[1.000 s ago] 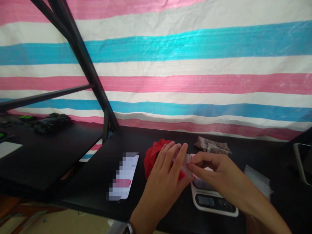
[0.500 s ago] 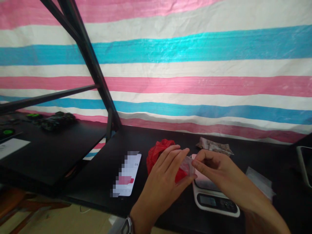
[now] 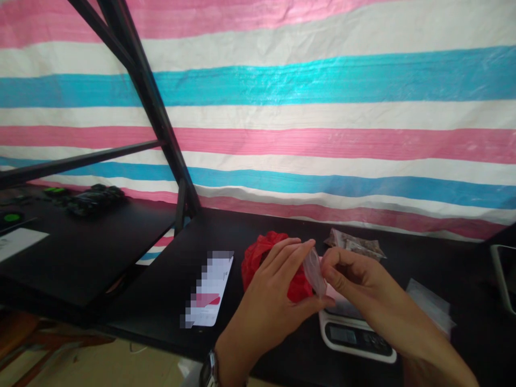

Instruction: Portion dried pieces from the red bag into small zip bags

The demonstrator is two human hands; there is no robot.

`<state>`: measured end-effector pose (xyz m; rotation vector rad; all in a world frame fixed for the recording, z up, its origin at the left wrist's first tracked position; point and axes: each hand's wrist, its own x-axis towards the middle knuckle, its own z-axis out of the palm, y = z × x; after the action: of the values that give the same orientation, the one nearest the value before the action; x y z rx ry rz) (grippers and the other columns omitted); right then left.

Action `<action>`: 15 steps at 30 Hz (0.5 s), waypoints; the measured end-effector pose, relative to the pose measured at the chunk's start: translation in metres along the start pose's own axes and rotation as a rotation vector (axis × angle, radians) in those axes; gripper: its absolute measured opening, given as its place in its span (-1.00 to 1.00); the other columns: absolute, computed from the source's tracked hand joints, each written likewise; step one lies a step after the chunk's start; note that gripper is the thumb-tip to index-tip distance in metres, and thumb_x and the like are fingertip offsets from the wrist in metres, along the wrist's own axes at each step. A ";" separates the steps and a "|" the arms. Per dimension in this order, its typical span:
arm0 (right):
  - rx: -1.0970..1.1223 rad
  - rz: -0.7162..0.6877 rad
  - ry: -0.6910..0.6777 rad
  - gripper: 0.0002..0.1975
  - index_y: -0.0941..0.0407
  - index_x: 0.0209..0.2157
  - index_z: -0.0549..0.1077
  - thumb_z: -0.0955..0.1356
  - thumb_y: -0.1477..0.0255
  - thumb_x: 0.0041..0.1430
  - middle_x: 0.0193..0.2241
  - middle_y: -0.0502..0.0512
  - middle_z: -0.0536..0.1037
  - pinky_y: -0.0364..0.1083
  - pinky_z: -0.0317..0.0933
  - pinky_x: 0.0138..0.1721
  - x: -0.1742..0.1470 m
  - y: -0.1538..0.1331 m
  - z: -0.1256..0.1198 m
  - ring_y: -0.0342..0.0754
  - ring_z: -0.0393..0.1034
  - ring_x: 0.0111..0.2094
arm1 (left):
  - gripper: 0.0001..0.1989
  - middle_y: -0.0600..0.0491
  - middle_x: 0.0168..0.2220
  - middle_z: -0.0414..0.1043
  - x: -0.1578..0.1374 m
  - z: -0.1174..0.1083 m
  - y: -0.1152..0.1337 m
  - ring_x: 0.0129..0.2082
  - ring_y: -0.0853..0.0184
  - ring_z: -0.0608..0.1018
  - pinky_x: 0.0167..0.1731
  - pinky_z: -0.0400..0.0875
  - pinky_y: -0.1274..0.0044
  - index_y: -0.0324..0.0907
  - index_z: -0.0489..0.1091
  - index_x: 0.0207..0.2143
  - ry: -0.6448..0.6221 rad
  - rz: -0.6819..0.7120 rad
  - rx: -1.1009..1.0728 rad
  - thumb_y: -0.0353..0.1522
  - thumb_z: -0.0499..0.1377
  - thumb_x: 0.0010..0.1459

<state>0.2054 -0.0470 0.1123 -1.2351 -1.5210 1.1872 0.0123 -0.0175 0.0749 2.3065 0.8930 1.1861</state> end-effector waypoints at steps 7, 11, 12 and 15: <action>0.039 -0.016 -0.049 -0.53 0.08 -0.40 0.44 0.41 -0.04 0.33 -0.46 -0.05 0.39 -0.13 0.13 -0.39 0.001 0.002 0.005 -0.13 0.21 -0.42 | -0.32 -0.02 0.21 0.55 0.000 0.000 0.002 0.25 0.15 0.54 0.29 0.47 0.26 -0.02 0.43 0.23 0.005 -0.096 -0.129 -0.12 0.51 0.10; -0.066 -0.007 0.056 -0.63 0.07 -0.40 0.43 0.35 0.09 0.38 -0.47 -0.05 0.40 -0.12 0.13 -0.38 0.001 0.003 0.006 -0.11 0.25 -0.41 | -0.42 0.02 0.18 0.56 -0.003 -0.002 -0.002 0.22 0.21 0.55 0.27 0.48 0.33 0.01 0.43 0.21 0.073 -0.035 -0.087 -0.19 0.48 0.18; -0.110 -0.015 0.090 -0.65 0.06 -0.40 0.43 0.34 0.12 0.37 -0.47 -0.05 0.40 -0.11 0.12 -0.38 0.002 0.004 0.005 -0.11 0.26 -0.41 | -0.45 0.01 0.17 0.57 -0.003 -0.003 -0.003 0.21 0.21 0.55 0.26 0.48 0.34 0.01 0.43 0.20 0.085 -0.012 -0.068 -0.21 0.46 0.20; -0.201 -0.034 0.133 -0.71 0.06 -0.39 0.44 0.34 0.17 0.34 -0.46 -0.03 0.43 -0.10 0.12 -0.39 0.002 0.007 0.005 -0.09 0.30 -0.40 | -0.49 -0.01 0.15 0.57 -0.003 -0.003 -0.005 0.20 0.22 0.55 0.26 0.48 0.35 -0.04 0.41 0.22 0.082 0.037 -0.004 -0.22 0.40 0.27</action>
<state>0.2012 -0.0458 0.1049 -1.3850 -1.5843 0.9284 0.0064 -0.0162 0.0722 2.2942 0.8792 1.3055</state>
